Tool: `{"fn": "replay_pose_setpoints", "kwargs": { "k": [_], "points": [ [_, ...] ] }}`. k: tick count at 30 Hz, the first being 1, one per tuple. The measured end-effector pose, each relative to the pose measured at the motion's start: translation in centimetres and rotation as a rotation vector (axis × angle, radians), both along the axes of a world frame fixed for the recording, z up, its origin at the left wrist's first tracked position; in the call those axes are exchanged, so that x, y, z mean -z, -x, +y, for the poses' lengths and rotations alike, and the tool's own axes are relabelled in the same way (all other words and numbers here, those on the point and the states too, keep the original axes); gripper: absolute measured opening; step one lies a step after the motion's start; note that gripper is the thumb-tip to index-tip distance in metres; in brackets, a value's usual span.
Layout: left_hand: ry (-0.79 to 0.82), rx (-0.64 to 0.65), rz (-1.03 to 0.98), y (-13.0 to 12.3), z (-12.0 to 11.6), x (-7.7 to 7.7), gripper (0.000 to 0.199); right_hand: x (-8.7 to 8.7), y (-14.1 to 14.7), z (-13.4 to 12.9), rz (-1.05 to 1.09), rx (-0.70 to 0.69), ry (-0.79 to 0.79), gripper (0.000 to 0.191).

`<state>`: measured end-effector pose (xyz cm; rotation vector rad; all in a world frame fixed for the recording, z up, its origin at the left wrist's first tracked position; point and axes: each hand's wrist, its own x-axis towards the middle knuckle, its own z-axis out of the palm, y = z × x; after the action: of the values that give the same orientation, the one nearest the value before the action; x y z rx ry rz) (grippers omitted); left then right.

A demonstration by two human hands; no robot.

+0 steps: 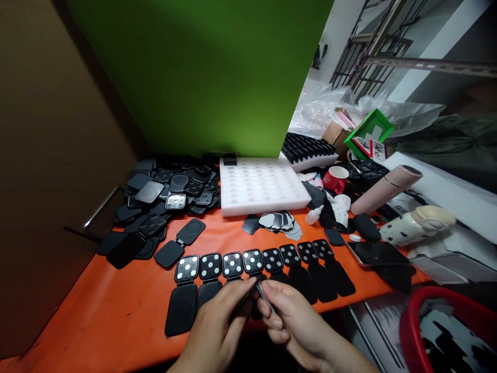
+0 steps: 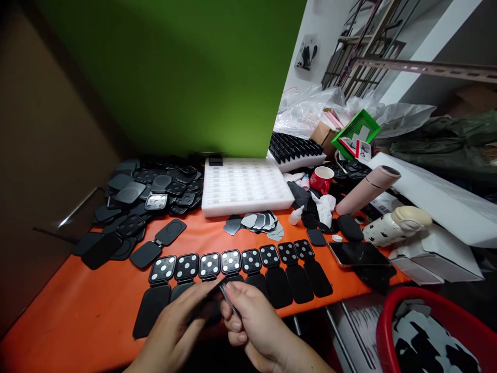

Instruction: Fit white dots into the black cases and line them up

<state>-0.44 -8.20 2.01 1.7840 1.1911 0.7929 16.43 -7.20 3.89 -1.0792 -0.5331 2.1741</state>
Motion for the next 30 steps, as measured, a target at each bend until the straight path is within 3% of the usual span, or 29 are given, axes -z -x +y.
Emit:
{"fn": "replay_pose_setpoints", "kwargs": {
  "k": [3,6,9,13,16,19,22,26,30],
  "points": [
    [-0.155,0.124,0.133,0.8,-0.7,-0.2,0.056,-0.3,-0.8,-0.3,-0.045,-0.111,0.025,0.031],
    [-0.184,0.196,0.188,1.0,-1.3,0.3,0.062,-0.2,-1.4,-0.5,-0.058,-0.194,0.097,0.029],
    [-0.205,0.206,0.209,0.8,-1.8,0.8,0.067,0.5,-1.5,-1.0,-0.029,-0.158,0.161,0.025],
    [-0.174,0.218,0.154,0.3,-1.9,0.4,0.062,1.6,-0.8,-1.7,0.035,-0.012,0.159,0.027],
    [-0.044,0.109,0.05,-0.2,-1.5,0.0,0.043,1.6,-0.3,-2.0,0.095,0.067,0.17,0.026],
    [0.184,-0.18,-0.12,-0.7,-0.7,0.2,0.021,1.1,-0.1,-1.8,0.203,0.091,0.223,0.029],
    [0.307,-0.345,-0.234,-1.2,-0.2,0.5,0.025,0.7,0.1,-1.6,0.217,0.011,0.237,0.029],
    [0.235,-0.275,-0.268,-1.3,-0.9,0.4,0.018,0.7,0.0,-1.6,0.192,-0.037,0.28,0.02],
    [0.012,-0.116,-0.204,-0.6,-1.8,-0.1,0.028,0.6,-0.7,-1.7,0.289,-0.049,0.445,0.016]
  ]
}}
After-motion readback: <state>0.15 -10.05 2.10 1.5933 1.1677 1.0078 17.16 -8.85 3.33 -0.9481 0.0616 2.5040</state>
